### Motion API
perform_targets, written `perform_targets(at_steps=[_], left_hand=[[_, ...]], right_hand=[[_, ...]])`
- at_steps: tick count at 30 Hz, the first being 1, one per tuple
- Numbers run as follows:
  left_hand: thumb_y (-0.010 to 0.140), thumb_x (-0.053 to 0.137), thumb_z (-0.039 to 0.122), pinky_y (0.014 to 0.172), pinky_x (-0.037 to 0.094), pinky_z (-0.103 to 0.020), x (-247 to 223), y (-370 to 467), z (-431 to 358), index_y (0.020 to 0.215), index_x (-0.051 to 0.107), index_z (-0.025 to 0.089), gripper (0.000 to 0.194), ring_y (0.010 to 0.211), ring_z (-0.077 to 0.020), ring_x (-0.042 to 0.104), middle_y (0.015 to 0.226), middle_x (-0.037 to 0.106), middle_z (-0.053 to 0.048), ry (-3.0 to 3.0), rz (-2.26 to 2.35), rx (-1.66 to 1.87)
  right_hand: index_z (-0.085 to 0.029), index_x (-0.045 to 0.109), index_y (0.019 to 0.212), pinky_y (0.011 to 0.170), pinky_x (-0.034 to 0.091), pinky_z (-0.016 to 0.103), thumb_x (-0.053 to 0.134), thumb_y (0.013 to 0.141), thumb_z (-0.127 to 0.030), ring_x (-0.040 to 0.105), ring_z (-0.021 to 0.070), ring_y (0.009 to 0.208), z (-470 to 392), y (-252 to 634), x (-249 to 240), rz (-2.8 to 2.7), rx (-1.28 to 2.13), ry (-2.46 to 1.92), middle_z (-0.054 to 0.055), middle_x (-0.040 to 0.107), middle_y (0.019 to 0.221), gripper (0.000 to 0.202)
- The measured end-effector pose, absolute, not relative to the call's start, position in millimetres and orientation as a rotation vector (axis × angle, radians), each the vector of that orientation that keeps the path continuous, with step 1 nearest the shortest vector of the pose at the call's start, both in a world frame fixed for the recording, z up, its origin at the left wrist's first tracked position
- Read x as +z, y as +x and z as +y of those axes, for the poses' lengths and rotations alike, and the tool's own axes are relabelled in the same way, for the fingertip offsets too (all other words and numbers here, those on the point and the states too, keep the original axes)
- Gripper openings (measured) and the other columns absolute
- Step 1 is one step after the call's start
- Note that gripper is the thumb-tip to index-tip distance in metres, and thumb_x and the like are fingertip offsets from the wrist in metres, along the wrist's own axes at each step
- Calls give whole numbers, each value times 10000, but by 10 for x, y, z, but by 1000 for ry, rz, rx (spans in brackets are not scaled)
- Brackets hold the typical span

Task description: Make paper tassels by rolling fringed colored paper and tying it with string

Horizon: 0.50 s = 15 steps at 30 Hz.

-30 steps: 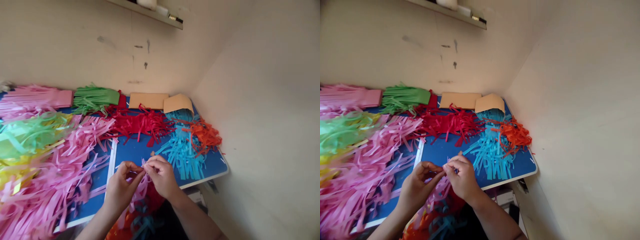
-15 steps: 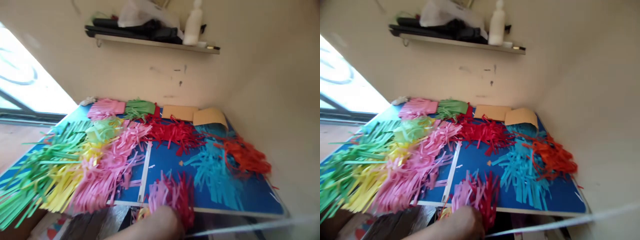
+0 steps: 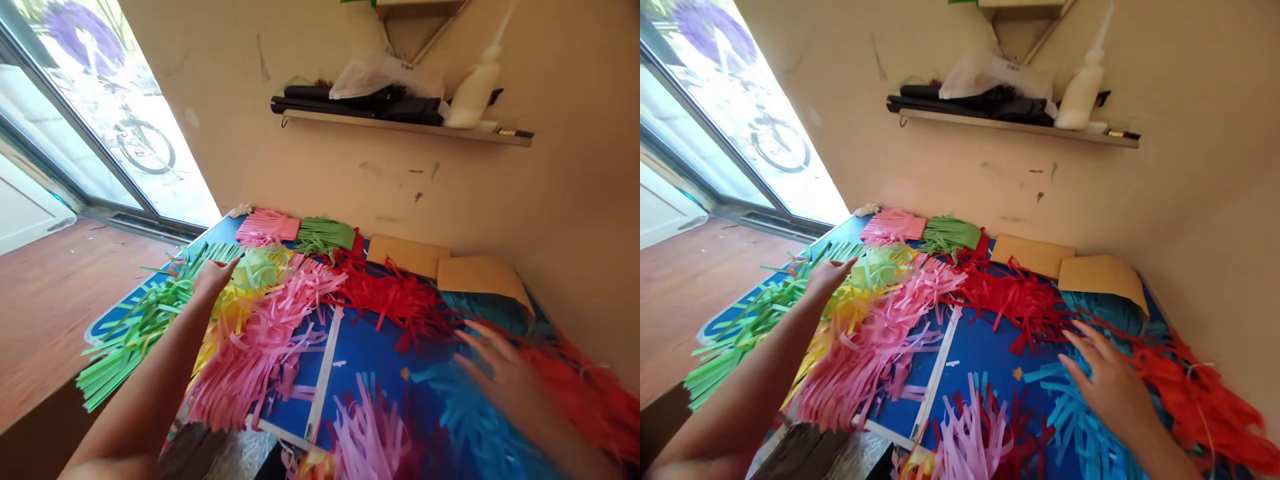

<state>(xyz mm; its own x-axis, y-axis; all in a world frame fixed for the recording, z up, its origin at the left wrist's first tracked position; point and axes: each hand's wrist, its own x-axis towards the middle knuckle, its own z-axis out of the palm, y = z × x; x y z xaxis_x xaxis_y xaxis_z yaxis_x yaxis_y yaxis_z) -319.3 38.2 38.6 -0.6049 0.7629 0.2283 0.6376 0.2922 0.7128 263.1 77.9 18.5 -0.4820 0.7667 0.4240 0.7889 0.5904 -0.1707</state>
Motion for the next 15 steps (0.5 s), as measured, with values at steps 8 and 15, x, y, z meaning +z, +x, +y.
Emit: perform_targets(at_steps=[8,15], left_hand=[[1000,386,380,985,432,-472,665,-3423,258,1239,597,109,418,1141,-256,572,1172,664,-98,1132,2752,1796],[947,452,441,1044,140,-598,947,-3471,-17,1213,637,176,418,1368,-338,362,1315,611,-73,1711,2828,1456]], right_hand=[[-250,646,1233,949,563,375,522,956,-411,643,250,1146,662,1619,216,-2602,120,-894,106,606,1335,344],[-242,693,1156,883,592,368,529,949,-327,691,237,1041,523,1372,128,-2603,287,-771,117,669,1240,277]])
